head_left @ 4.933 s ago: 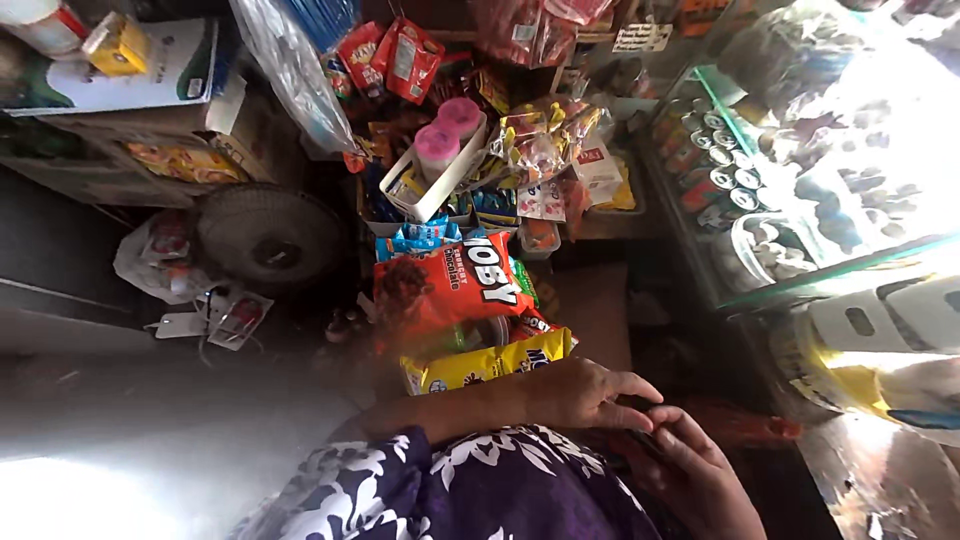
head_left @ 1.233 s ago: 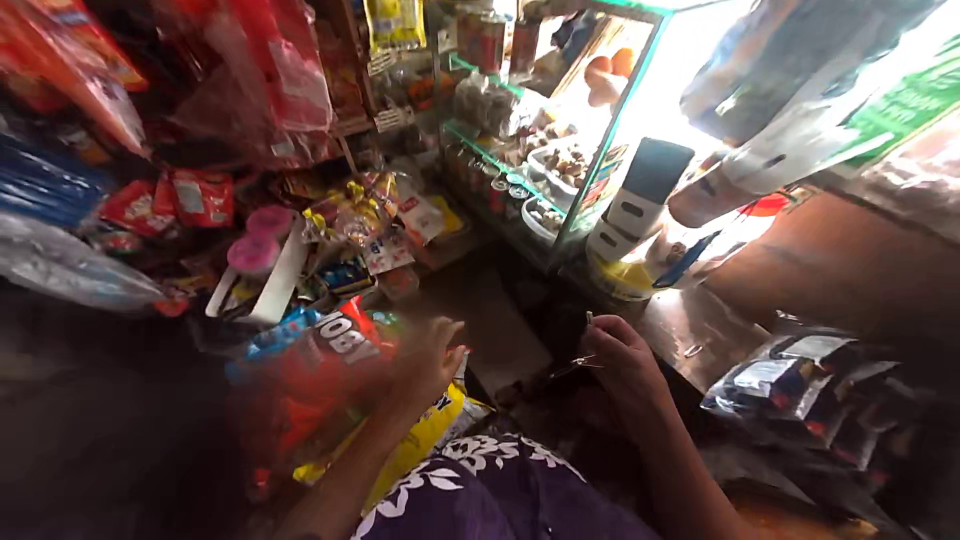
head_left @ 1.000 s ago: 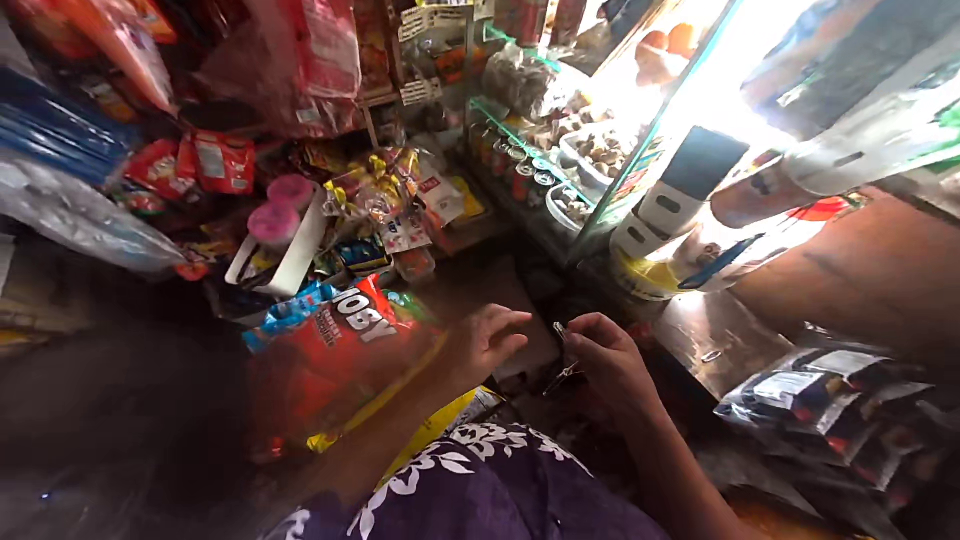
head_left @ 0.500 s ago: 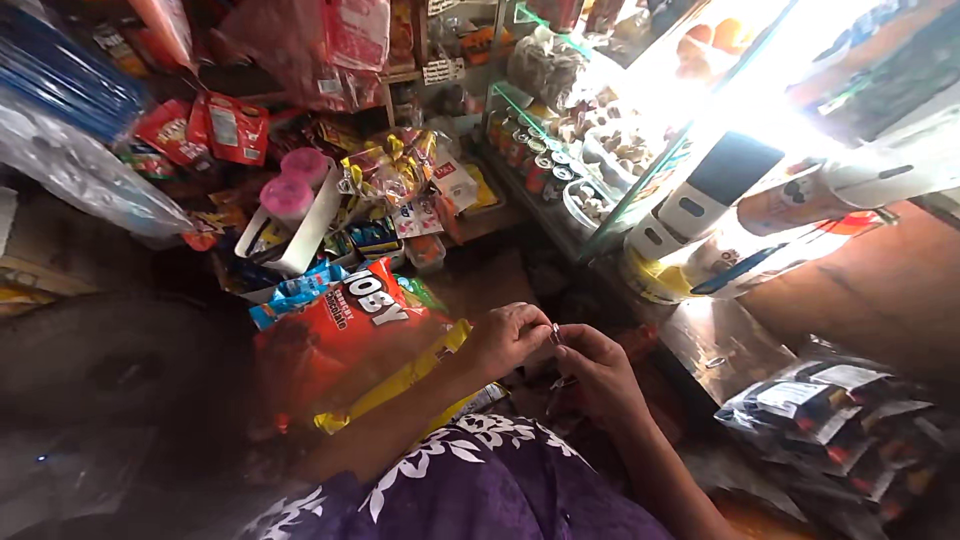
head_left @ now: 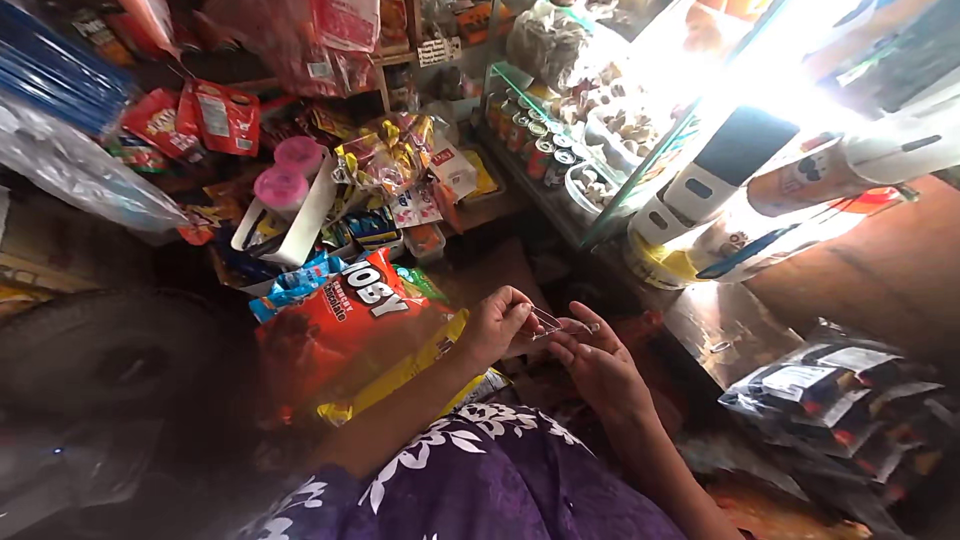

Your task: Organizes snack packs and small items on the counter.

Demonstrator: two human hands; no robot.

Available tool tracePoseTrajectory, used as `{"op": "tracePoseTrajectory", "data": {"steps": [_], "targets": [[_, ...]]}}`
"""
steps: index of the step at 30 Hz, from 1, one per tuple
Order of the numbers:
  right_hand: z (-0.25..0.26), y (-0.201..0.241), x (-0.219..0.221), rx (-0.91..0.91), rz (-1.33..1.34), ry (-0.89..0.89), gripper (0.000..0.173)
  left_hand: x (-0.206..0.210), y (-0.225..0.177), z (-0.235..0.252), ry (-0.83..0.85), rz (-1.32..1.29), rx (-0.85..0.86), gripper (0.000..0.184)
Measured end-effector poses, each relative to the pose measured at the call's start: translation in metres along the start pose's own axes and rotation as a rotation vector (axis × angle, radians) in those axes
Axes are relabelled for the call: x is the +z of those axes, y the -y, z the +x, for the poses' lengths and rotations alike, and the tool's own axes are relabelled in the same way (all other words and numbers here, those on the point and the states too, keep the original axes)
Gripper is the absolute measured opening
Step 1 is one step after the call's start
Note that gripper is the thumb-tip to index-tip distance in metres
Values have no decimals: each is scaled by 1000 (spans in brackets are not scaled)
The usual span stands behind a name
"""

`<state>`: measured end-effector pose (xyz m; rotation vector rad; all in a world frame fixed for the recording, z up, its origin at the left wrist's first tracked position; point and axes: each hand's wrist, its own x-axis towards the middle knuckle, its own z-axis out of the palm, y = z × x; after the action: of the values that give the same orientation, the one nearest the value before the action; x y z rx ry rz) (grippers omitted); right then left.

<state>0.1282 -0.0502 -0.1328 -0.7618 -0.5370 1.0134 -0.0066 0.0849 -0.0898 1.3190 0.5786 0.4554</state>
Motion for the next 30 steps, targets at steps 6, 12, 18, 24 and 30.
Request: {"op": "tracePoseTrajectory", "data": {"steps": [6,12,18,24,30], "targets": [[-4,-7,-1,-98,-280,-25,45,4,-1,-2,15,-243,-113,18],[-6,-17,3,152,-254,1,32,5,-3,-5,76,-425,-148,25],[-8,-7,4,70,-272,8,26,-6,17,-6,47,220,262,13],[-11,-2,0,-13,-422,44,19,-6,32,-1,90,649,571,13],[-29,-11,-26,40,-584,-12,20,-3,57,-1,262,685,554,18]]}}
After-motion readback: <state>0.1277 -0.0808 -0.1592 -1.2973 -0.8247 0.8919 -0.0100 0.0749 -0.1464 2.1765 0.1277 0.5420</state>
